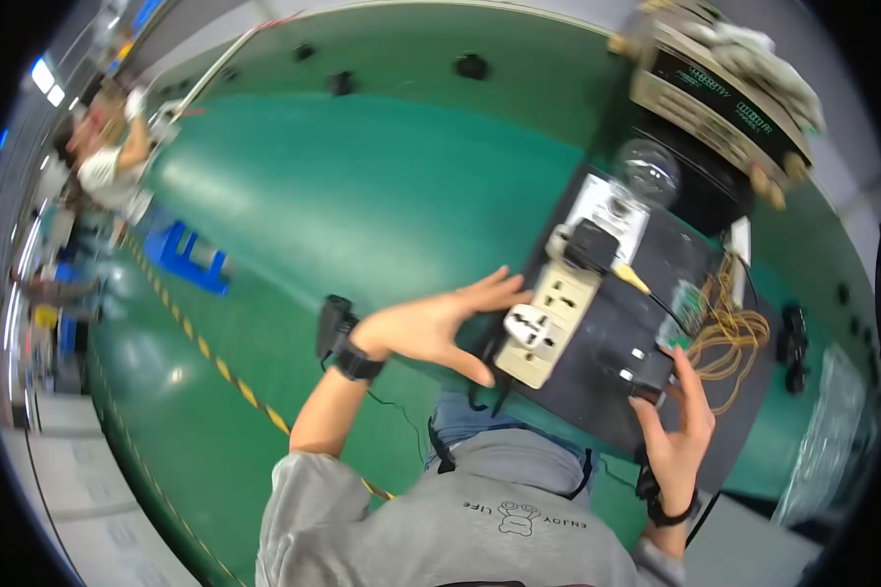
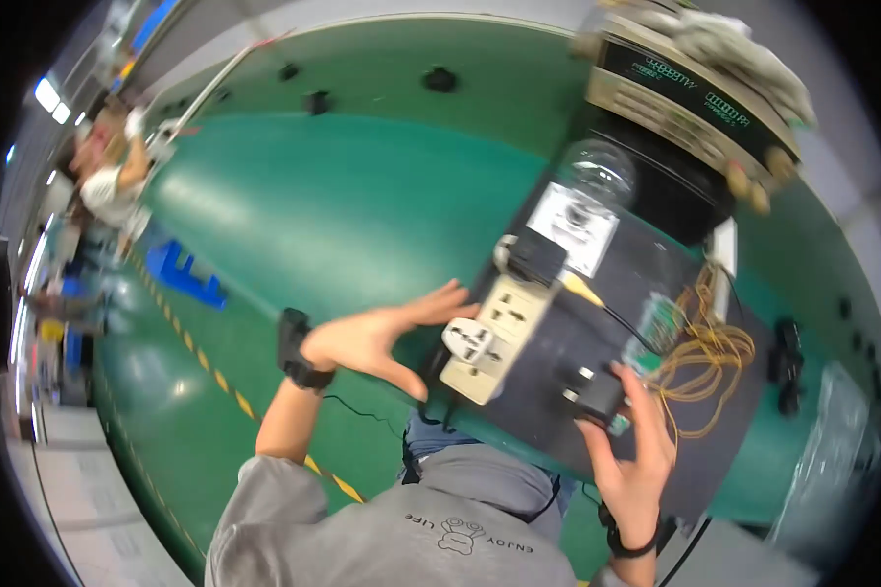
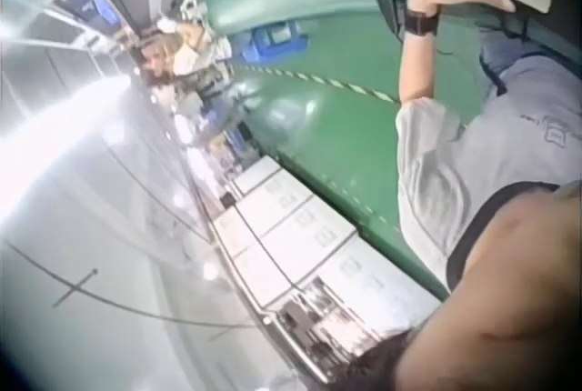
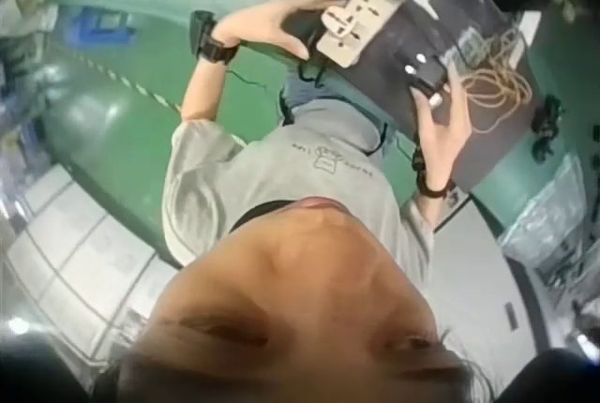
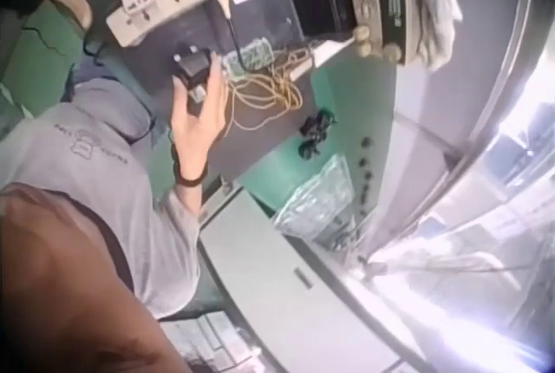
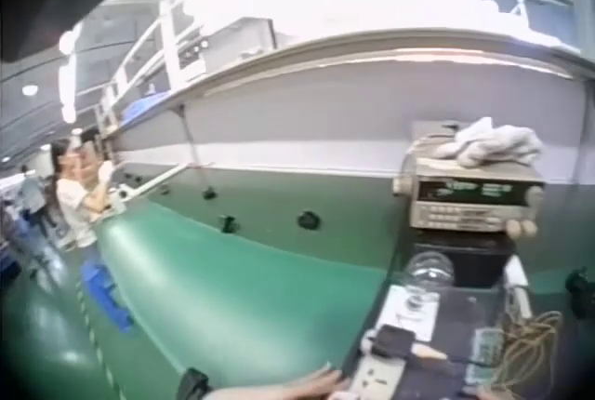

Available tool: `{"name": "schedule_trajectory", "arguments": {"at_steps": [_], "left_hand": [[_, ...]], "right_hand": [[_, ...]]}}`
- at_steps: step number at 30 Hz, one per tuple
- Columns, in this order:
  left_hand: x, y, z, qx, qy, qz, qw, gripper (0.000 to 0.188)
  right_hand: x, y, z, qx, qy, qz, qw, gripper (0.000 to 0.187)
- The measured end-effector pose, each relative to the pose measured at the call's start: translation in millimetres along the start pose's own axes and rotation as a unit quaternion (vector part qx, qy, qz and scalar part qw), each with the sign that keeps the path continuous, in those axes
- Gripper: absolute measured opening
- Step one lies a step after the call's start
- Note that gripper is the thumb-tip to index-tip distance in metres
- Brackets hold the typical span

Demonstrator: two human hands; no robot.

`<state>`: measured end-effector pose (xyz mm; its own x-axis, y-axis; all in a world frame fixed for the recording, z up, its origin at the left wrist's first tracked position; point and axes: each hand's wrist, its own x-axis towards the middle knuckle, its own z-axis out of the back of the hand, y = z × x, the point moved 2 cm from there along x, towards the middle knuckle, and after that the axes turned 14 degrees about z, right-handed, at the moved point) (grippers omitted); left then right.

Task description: The person tests power adapters by plugging them into a power strip, inserting a connector, and checking the display on a testing device. They repeat this process for multiple adapters, moving them between the testing area and the workbench.

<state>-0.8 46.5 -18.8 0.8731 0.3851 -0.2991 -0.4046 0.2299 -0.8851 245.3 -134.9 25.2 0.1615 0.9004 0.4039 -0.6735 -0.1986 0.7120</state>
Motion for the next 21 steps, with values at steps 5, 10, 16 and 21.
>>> {"name": "schedule_trajectory", "arguments": {"at_steps": [5,10,16,21], "left_hand": [[59,-34,60,-0.069,-0.162,-0.067,0.982,0.054],[129,16,55,-0.164,-0.335,-0.077,0.925,0.030],[119,13,42,-0.126,-0.354,-0.043,0.926,0.021],[113,8,43,-0.070,-0.357,-0.043,0.931,0.022]], "right_hand": [[14,14,3,-0.041,0.030,0.007,0.999,0.063],[27,43,-34,0.004,0.104,0.100,0.990,0.059],[47,50,-61,-0.116,0.127,0.151,0.973,0.058],[54,66,-73,-0.225,0.208,0.187,0.933,0.057]]}}
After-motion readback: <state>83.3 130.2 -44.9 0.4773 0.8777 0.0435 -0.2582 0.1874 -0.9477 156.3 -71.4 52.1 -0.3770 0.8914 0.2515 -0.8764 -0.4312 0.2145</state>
